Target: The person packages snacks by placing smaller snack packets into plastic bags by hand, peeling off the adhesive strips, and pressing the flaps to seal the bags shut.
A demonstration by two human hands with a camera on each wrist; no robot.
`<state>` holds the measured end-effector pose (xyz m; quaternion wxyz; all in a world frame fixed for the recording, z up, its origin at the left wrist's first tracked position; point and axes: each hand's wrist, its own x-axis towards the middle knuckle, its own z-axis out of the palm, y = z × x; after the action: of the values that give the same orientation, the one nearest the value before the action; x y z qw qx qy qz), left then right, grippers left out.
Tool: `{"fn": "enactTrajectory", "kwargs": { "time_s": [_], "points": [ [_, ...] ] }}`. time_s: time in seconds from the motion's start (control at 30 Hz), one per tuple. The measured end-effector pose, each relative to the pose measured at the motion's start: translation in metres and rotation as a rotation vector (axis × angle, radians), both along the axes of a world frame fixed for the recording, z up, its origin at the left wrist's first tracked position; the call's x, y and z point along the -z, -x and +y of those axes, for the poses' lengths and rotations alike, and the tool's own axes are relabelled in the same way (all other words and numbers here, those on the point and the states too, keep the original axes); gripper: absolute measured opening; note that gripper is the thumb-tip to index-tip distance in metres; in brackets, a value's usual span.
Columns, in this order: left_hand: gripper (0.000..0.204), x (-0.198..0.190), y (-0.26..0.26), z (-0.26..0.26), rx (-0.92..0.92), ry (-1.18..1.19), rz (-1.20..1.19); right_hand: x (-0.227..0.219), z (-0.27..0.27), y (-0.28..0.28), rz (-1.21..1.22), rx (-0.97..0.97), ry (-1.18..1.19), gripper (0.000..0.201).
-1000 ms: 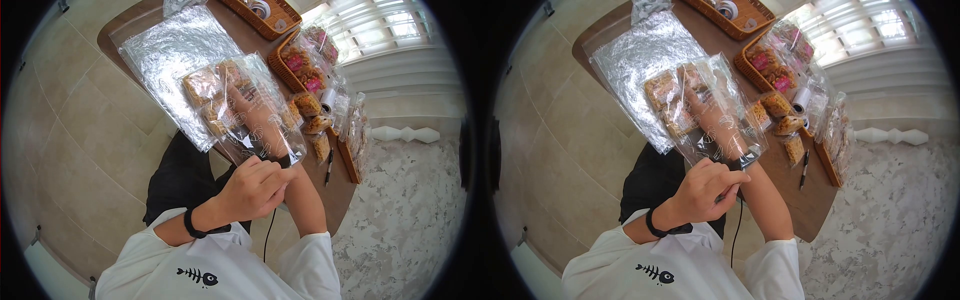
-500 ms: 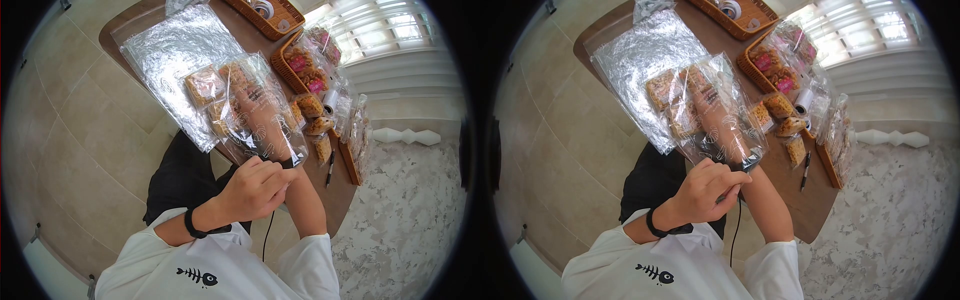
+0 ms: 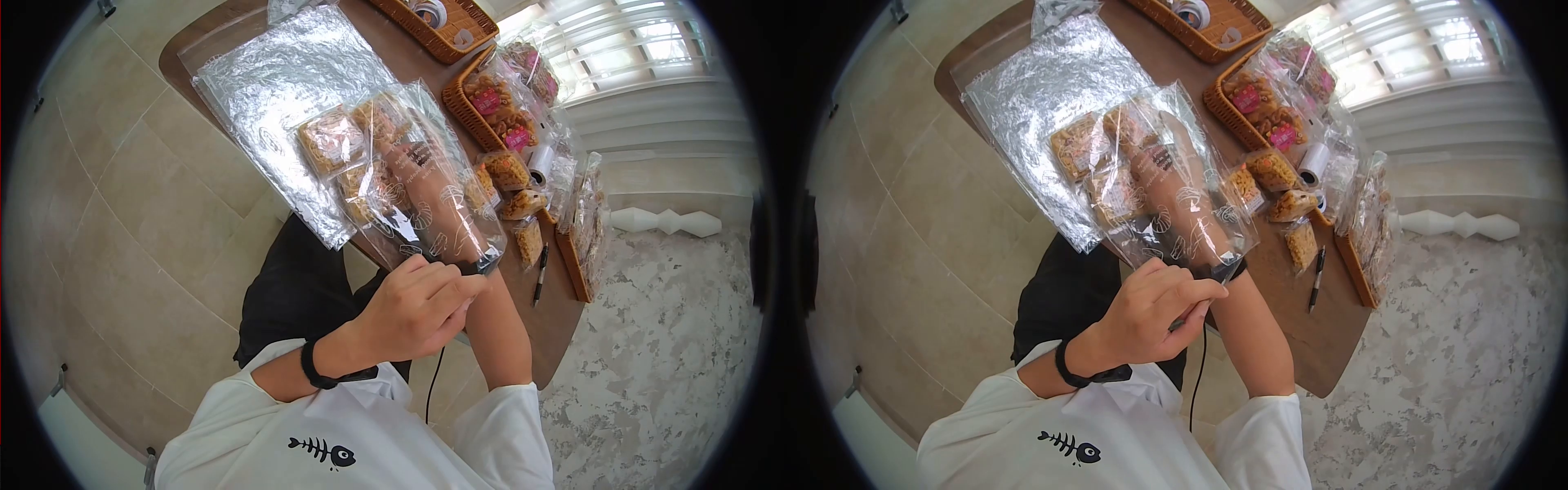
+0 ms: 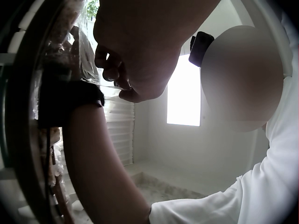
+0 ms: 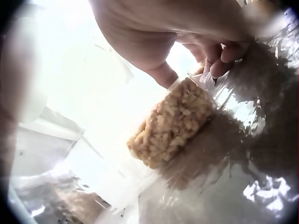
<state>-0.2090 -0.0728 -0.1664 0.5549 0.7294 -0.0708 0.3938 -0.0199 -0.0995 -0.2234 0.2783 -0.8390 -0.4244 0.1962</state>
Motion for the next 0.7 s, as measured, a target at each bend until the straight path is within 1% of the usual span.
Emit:
{"fn": "enactTrajectory", "kwargs": {
  "time_s": [0.1, 0.2, 0.4, 0.53, 0.7],
  "points": [
    [0.043, 0.0, -0.001, 0.0, -0.002, -0.006, 0.002, -0.002, -0.006, 0.001, 0.019, 0.022, 0.006, 0.045],
    [0.043, 0.0, -0.001, 0.0, -0.007, -0.005, -0.003, -0.002, -0.003, -0.004, 0.04, 0.041, 0.013, 0.045],
    [0.043, 0.0, -0.001, 0.0, -0.007, 0.003, 0.001, -0.002, 0.003, 0.004, 0.076, 0.074, 0.025, 0.044],
    [0.042, 0.0, -0.002, 0.0, -0.006, 0.001, 0.003, -0.02, 0.014, 0.01, 0.106, 0.131, -0.005, 0.044],
    [0.042, 0.002, -0.002, 0.0, -0.003, 0.006, -0.002, -0.045, 0.012, 0.032, 0.145, 0.202, -0.041, 0.044]
  ]
}}
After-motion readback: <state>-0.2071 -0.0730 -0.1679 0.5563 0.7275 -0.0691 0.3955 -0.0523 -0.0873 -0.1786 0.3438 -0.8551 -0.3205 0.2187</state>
